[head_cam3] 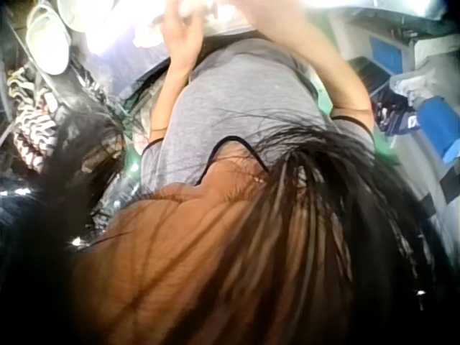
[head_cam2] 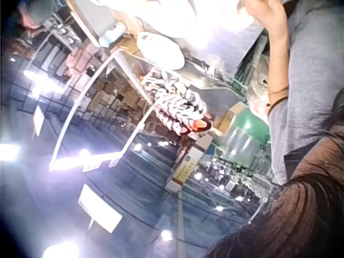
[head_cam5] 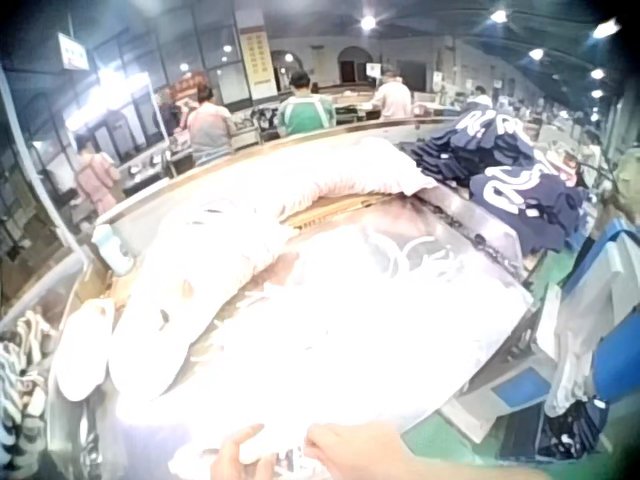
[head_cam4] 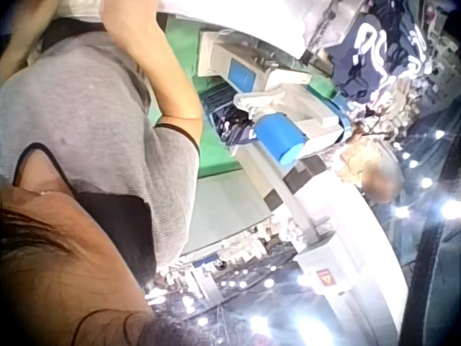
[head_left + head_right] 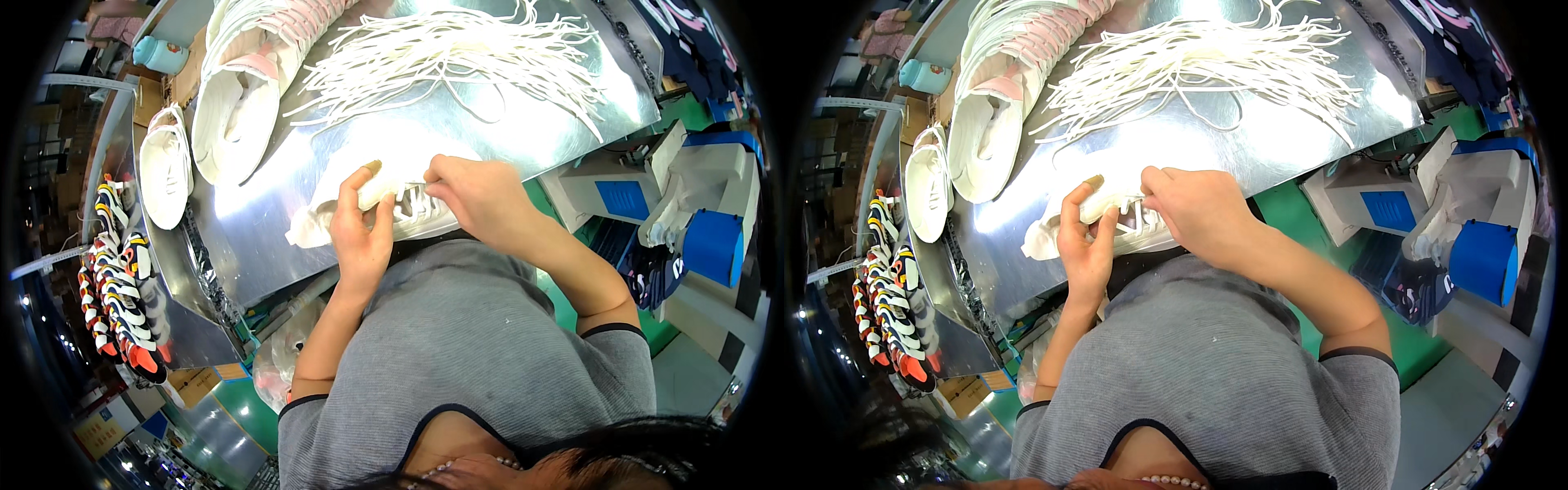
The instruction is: The person threads white elastic laces through the eyelets of shoe tongues using a small metal hook tool, performing this for several shoe components.
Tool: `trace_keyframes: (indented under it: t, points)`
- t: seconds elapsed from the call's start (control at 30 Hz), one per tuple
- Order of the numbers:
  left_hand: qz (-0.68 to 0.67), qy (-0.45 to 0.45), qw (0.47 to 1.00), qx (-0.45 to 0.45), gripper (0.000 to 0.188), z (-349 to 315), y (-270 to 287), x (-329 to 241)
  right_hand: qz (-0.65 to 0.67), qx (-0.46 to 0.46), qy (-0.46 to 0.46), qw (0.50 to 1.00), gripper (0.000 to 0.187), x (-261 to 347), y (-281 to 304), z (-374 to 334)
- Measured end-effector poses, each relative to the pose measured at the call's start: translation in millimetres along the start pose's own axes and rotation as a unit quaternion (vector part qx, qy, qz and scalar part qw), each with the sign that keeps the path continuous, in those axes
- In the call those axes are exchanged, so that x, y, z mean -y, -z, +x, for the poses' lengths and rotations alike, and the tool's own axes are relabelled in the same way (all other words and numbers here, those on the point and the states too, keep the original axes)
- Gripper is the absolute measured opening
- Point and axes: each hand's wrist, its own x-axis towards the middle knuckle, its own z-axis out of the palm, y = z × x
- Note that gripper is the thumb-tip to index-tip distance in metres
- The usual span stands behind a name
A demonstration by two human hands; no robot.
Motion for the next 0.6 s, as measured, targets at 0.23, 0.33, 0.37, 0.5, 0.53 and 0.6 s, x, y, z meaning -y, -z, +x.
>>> trace_keyframes:
  t: [0.23, 0.33, 0.37, 0.5, 0.53, 0.6]
  points:
    - [-0.025, 0.022, 0.999, 0.004, 0.038, -1, -3, 1, 0.004, 0.014, 0.010, 1.000, 0.011, -9, -7, 0]
    - [-0.038, 0.019, 0.999, -0.002, 0.037, -3, -3, 2, -0.006, 0.031, 0.019, 0.999, 0.011, -13, -10, 1]
    - [-0.016, 0.003, 1.000, 0.003, 0.036, -5, -3, 5, -0.032, 0.044, 0.021, 0.998, 0.011, -13, -12, 2]
    - [0.102, -0.119, 0.988, 0.010, 0.036, -2, -9, 10, -0.131, 0.044, -0.013, 0.990, 0.012, 2, -39, 8]
    - [0.140, -0.162, 0.977, 0.005, 0.036, -1, -12, 10, -0.156, 0.034, -0.028, 0.987, 0.012, 5, -48, 8]
    - [0.084, -0.072, 0.994, 0.005, 0.038, 3, -7, 11, -0.128, 0.023, 0.007, 0.991, 0.012, -3, -54, 14]
